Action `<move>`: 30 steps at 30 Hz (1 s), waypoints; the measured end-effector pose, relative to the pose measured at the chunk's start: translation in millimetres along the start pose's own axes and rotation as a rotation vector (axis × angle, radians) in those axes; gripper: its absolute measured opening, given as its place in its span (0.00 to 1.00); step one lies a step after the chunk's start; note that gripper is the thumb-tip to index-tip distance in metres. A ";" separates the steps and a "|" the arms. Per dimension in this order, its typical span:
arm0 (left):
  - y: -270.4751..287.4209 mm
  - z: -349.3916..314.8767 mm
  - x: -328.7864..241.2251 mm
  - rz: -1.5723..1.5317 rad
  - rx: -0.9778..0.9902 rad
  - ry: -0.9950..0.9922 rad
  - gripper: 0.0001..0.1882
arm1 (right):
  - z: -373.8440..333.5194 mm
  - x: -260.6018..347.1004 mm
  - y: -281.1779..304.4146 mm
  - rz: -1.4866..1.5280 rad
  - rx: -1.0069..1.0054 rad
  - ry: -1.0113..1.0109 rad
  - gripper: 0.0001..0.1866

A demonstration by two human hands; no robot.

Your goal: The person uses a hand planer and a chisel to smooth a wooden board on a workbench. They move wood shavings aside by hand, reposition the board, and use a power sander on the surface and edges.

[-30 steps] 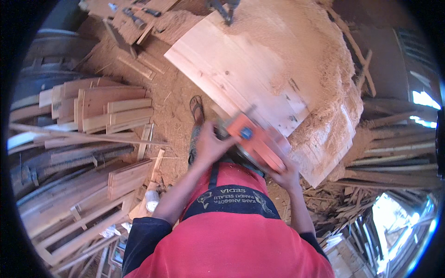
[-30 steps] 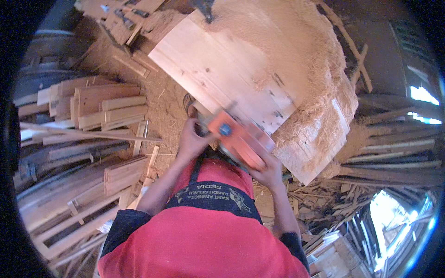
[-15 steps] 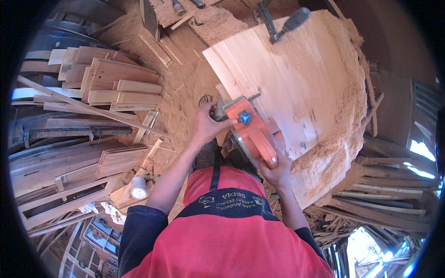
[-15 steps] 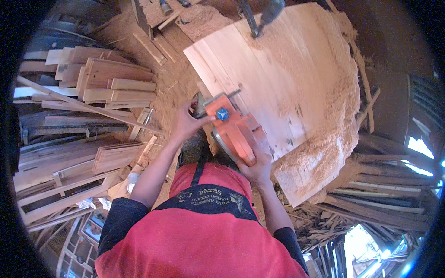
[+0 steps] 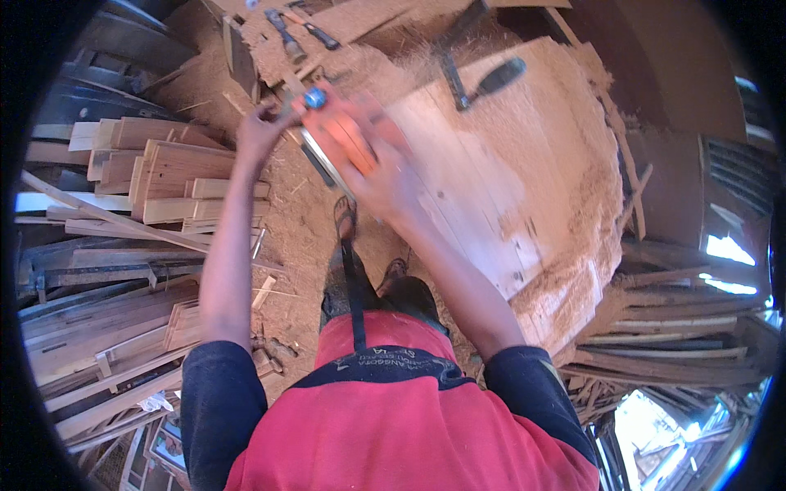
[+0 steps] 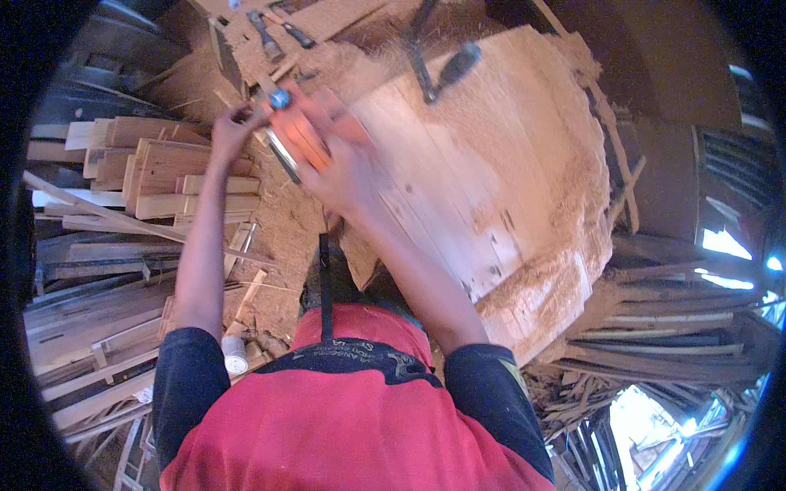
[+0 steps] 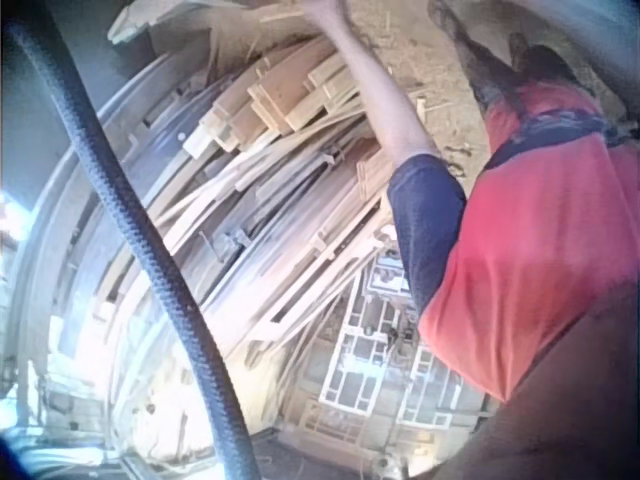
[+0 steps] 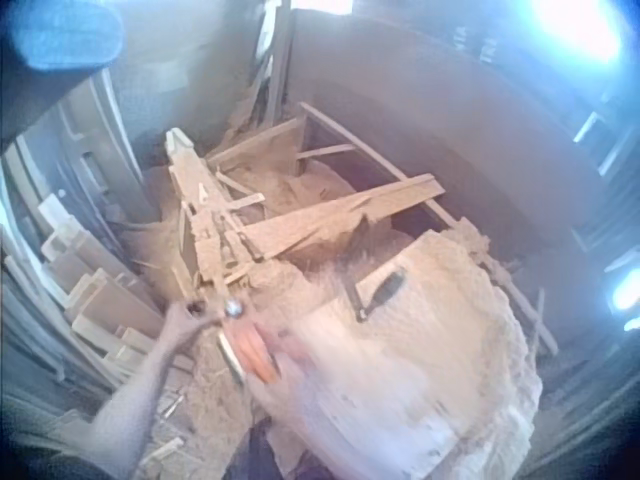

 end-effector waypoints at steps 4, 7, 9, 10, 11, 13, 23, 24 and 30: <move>-10.6 -6.3 -4.5 -0.100 0.029 -0.005 0.46 | -18.0 14.0 28.5 0.000 -0.016 0.015 0.17; -54.9 -94.5 -19.1 -0.064 0.131 -0.010 0.47 | -99.9 -13.7 75.3 -0.014 -0.071 0.044 0.16; -102.4 -180.1 -31.1 0.001 0.230 0.031 0.46 | -178.4 -38.4 119.0 -0.113 -0.102 0.115 0.16; -131.0 -225.3 -31.3 0.031 0.259 0.050 0.45 | -222.9 -55.3 141.7 -0.209 -0.068 0.117 0.15; -151.7 -274.9 -52.9 0.006 0.293 0.079 0.40 | -271.3 -79.0 162.4 -0.206 -0.062 0.017 0.15; -193.9 -357.8 -50.8 -0.034 0.262 0.027 0.39 | -352.8 -104.4 200.5 -0.092 -0.016 -0.173 0.16; -212.9 -416.5 -69.4 0.077 0.321 0.075 0.43 | -422.2 -133.8 219.6 -0.055 0.031 -0.285 0.09; -207.0 -405.0 -64.2 0.035 0.295 0.068 0.44 | -408.7 -127.4 212.6 -0.067 0.042 -0.280 0.09; -168.3 -311.3 -27.4 -0.070 0.119 0.005 0.44 | -302.6 -83.8 160.2 -0.078 0.073 -0.280 0.10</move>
Point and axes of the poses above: each hand's wrist, its own z-axis towards the middle knuckle, its own y-axis out of the back of the hand, x = y × z, the point moved 5 cm from there along z, towards the middle knuckle, and after that the axes turned 1 degree about z, right-handed, at the moved point
